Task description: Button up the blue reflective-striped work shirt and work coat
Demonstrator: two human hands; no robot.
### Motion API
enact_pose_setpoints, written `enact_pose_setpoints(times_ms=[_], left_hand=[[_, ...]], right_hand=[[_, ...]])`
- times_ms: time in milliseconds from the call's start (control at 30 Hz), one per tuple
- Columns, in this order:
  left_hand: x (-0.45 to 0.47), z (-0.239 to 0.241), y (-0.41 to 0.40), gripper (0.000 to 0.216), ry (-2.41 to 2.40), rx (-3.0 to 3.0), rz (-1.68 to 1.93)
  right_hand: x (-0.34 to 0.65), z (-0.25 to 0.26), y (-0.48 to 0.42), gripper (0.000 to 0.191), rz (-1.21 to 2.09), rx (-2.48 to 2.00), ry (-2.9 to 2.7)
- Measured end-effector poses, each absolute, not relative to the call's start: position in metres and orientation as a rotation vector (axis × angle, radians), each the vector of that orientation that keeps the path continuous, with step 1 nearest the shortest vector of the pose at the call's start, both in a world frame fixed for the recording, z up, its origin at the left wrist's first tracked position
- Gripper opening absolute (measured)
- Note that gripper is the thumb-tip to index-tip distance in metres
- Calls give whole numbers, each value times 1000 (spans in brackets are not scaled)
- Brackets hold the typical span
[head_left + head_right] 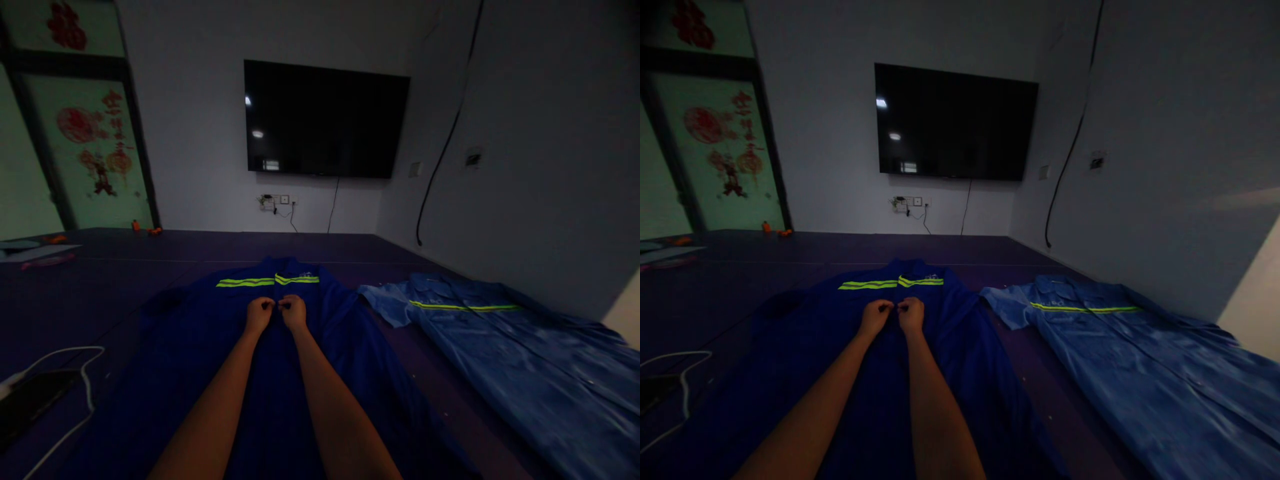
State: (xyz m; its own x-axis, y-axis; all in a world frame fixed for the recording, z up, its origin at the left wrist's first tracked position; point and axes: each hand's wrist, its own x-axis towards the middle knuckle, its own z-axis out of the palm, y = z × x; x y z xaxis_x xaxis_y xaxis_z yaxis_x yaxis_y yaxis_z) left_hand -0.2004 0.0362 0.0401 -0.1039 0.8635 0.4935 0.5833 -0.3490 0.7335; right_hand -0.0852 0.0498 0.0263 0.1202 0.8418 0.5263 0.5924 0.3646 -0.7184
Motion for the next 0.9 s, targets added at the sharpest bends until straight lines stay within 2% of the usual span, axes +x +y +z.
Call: enact_pose_setpoints(times_ms=[367, 900], left_hand=[[-201, 34, 43, 19, 1535, 1862, 1426], [-201, 37, 43, 17, 1578, 1838, 1357]], right_hand=[[-86, 26, 49, 8, 332, -1404, -1569], [-88, 32, 44, 11, 247, -1501, -1626]])
